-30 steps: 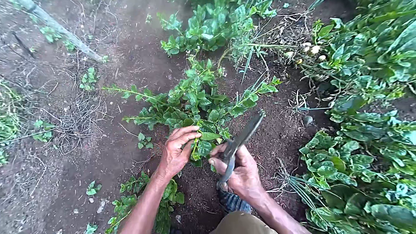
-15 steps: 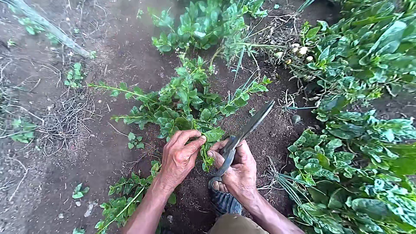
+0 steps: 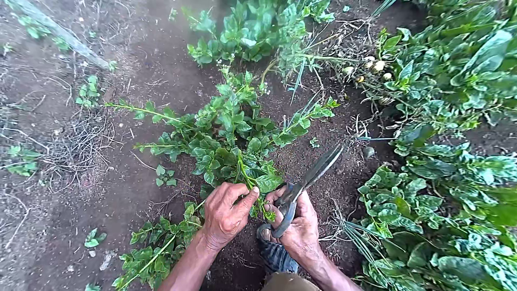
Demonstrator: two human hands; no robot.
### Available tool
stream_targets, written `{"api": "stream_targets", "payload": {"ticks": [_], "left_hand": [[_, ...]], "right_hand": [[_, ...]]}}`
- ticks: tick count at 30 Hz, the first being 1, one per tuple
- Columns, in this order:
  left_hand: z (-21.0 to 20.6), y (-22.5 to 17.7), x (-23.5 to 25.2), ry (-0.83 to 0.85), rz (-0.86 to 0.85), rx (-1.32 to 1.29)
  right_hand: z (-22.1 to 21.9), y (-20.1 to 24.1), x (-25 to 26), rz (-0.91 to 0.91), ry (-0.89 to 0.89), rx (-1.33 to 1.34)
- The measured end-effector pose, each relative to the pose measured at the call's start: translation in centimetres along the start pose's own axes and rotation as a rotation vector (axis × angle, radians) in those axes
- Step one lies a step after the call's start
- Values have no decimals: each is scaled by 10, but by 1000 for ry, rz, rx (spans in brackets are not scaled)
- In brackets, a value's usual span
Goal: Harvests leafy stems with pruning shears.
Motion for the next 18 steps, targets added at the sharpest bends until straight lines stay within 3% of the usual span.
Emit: {"api": "stream_targets", "payload": {"ticks": [6, 13, 18], "left_hand": [[-4, -2, -17, -15, 15, 22], [-11, -9, 1, 69, 70, 3], [-21, -26, 14, 157, 59, 71]], "right_hand": [[43, -12, 13, -124, -305, -33], [59, 30, -2, 89, -83, -229], [49, 43, -26, 251, -110, -301]]}}
Point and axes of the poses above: each hand's wrist, its own x-axis towards the middle knuckle, its own z-axis out of the back of the hand, y = z × x, the point moved 4 cm from there along x, towards the middle knuckle, and after that the axes turned 6 degrees about -y, right-handed, at the moved point
